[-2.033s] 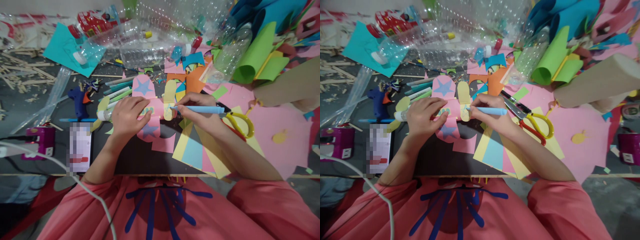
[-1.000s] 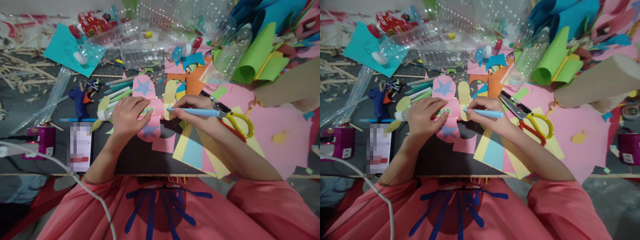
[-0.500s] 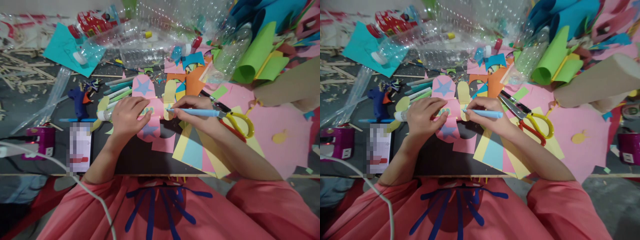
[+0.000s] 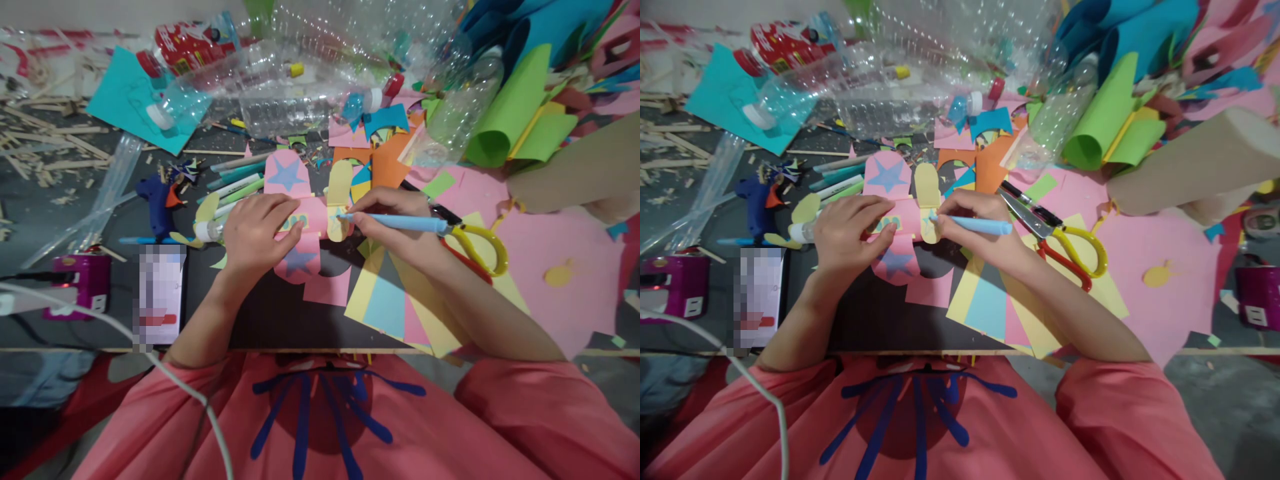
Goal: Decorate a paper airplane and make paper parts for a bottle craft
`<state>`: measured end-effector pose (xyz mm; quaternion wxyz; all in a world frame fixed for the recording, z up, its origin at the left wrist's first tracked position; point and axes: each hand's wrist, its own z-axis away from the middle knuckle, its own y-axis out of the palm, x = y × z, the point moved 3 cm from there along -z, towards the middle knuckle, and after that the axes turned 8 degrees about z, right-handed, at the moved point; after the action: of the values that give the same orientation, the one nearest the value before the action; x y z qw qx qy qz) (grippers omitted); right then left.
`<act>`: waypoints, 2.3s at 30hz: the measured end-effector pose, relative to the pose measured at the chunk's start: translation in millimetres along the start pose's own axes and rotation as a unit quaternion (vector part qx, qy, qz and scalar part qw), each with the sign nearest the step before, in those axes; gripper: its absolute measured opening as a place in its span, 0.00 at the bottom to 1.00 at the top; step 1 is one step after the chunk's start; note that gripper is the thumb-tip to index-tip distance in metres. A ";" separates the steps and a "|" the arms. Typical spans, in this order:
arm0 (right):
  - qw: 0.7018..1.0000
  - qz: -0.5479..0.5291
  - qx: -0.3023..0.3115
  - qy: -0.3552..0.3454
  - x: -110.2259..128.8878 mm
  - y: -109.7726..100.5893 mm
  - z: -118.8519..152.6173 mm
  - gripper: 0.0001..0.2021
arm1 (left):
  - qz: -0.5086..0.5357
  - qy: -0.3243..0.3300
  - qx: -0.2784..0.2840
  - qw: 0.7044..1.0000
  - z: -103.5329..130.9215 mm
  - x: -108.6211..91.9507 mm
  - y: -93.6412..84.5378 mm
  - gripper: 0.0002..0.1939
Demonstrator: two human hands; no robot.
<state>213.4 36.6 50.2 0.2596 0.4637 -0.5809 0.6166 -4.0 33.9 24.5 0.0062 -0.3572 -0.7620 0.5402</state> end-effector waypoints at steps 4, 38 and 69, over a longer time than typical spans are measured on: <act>0.999 0.016 -0.033 -0.002 0.3 -6.1 -1.9 0.12 | 0.008 -0.009 0.007 1.000 -0.7 0.4 -0.2 0.15; 1.000 0.001 -0.009 -0.016 -0.9 -3.7 -2.9 0.09 | 0.005 0.011 -0.008 1.000 -0.1 0.1 -0.5 0.15; 0.999 0.014 -0.012 -0.030 -3.0 -1.3 -1.9 0.09 | 0.014 0.009 -0.001 1.000 -0.1 1.0 -0.1 0.16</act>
<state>215.2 39.3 48.5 0.2389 0.4705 -0.6027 0.5986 -4.7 34.5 24.2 0.0058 -0.3725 -0.7573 0.5363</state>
